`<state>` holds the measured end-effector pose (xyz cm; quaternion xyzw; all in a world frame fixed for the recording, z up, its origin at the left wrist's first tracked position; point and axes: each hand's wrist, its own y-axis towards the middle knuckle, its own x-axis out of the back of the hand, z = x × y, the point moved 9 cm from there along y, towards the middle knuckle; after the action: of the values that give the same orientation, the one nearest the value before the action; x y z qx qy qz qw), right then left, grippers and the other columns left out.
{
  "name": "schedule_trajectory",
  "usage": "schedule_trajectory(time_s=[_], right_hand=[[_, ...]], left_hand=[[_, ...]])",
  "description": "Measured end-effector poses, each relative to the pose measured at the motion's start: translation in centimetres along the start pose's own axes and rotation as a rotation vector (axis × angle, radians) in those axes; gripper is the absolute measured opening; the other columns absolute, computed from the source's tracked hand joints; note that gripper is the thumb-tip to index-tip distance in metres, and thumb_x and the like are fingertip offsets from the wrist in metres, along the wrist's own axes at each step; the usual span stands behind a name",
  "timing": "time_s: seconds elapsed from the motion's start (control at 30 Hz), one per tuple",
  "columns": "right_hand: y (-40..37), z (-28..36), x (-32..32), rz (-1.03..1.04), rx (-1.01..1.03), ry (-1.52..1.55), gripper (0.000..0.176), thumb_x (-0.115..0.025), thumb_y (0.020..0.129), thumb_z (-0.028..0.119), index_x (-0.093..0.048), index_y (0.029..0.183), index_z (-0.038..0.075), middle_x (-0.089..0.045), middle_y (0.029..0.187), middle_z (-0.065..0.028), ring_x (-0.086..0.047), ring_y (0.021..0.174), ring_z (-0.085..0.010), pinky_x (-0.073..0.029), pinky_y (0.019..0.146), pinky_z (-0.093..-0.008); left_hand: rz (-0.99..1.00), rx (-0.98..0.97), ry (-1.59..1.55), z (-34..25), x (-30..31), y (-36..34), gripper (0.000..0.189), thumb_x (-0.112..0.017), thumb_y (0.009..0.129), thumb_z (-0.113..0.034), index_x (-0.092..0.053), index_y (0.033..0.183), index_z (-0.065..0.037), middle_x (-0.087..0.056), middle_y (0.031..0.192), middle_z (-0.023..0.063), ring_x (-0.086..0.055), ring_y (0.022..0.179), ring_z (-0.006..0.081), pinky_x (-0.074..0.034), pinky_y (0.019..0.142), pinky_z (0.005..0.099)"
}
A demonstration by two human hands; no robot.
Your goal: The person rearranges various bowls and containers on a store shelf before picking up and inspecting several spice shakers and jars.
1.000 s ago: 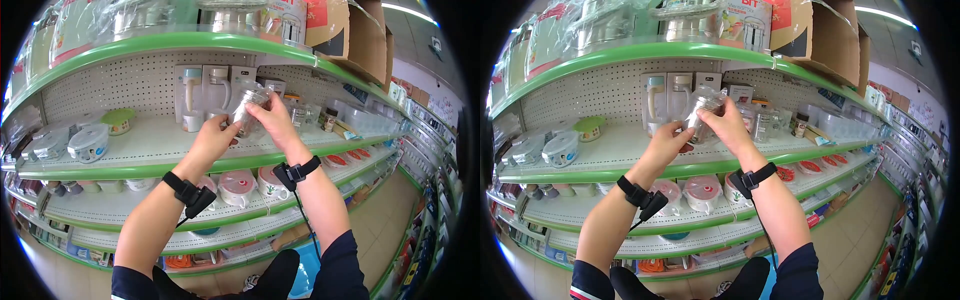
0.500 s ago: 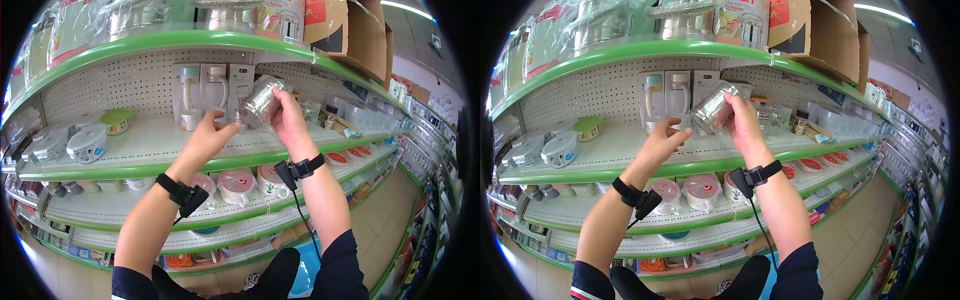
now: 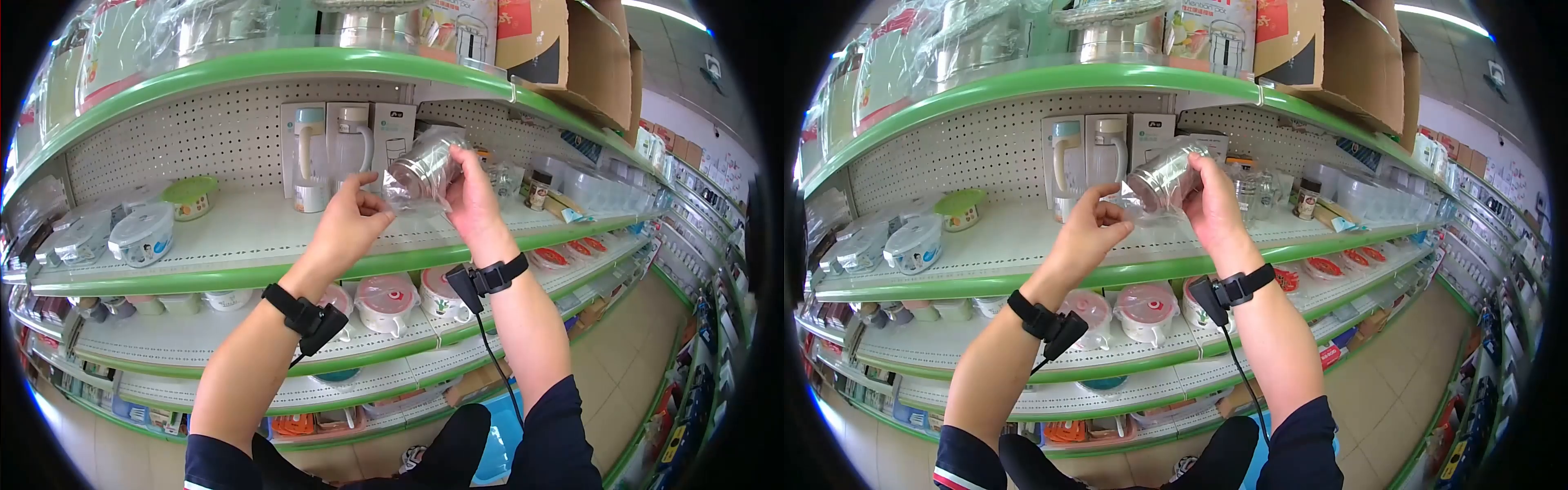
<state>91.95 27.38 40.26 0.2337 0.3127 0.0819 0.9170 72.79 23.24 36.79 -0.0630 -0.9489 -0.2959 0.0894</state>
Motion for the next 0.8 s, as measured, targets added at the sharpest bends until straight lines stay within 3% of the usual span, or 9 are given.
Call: schedule_trajectory(time_s=[0.2, 0.3, 0.37, 0.5, 0.67, 0.8], right_hand=[[0.0, -0.3, 0.9, -0.016, -0.018, -0.095, 0.021, -0.065, 0.099, 0.03, -0.066, 0.098, 0.008, -0.068, 0.082, -0.0042, -0.065, 0.069, -0.0202, -0.054, 0.068, -0.0376], [-0.2, -0.3, 1.1, 0.031, -0.026, -0.2, 0.023, -0.064, 0.099, 0.03, -0.066, 0.098, 0.007, -0.067, 0.08, -0.0054, -0.065, 0.065, -0.0212, -0.054, 0.067, -0.0368], [-0.2, -0.6, 1.0, 0.069, -0.033, -0.26, 0.024, -0.063, 0.098, 0.03, -0.065, 0.099, 0.006, -0.068, 0.081, -0.0058, -0.066, 0.065, -0.0218, -0.054, 0.069, -0.0369], [-0.9, -0.4, -0.2, 0.143, 0.032, -0.413, 0.03, -0.064, 0.097, 0.031, -0.064, 0.111, 0.005, -0.069, 0.095, -0.006, -0.067, 0.08, -0.0181, -0.055, 0.076, -0.0362], [-0.4, 0.4, -0.4, 0.111, 0.192, -0.627, 0.049, -0.074, 0.092, 0.026, -0.056, 0.131, 0.002, -0.067, 0.112, -0.0057, -0.063, 0.099, -0.0146, -0.054, 0.085, -0.0329], [0.4, 0.0, -0.1, 0.127, 0.278, -0.808, 0.057, -0.079, 0.089, 0.023, -0.054, 0.134, 0.0, -0.068, 0.115, -0.0076, -0.065, 0.102, -0.0167, -0.054, 0.09, -0.0343]], left_hand=[[-0.062, -0.084, 0.01, -0.5, 1.2, 0.1, 0.05, -0.069, 0.095, 0.002, -0.053, 0.142, 0.003, -0.069, 0.098, 0.0027, -0.062, 0.09, 0.0103, -0.051, 0.085, 0.0267], [-0.11, -0.138, -0.023, -0.4, 1.8, 0.3, 0.046, -0.068, 0.094, 0.0, -0.055, 0.138, 0.004, -0.069, 0.094, 0.0044, -0.063, 0.089, 0.0133, -0.053, 0.085, 0.0295], [-0.124, -0.14, -0.018, -0.3, 1.9, 0.4, 0.047, -0.069, 0.094, 0.002, -0.055, 0.139, 0.003, -0.068, 0.095, 0.0031, -0.062, 0.088, 0.0108, -0.051, 0.083, 0.027], [-0.155, -0.132, 0.064, -0.1, 2.0, 0.6, 0.045, -0.068, 0.094, 0.002, -0.055, 0.138, 0.004, -0.068, 0.1, 0.0055, -0.065, 0.089, 0.0107, -0.053, 0.078, 0.0266], [-0.099, -0.004, 0.07, 1.1, 1.4, 2.0, 0.044, -0.062, 0.094, 0.002, -0.054, 0.137, 0.007, -0.066, 0.117, 0.0151, -0.072, 0.099, 0.0191, -0.059, 0.078, 0.0295], [-0.03, 0.082, 0.029, 2.6, 0.5, 2.8, 0.046, -0.06, 0.094, 0.0, -0.053, 0.139, 0.008, -0.065, 0.124, 0.0182, -0.072, 0.098, 0.022, -0.06, 0.083, 0.0312]])
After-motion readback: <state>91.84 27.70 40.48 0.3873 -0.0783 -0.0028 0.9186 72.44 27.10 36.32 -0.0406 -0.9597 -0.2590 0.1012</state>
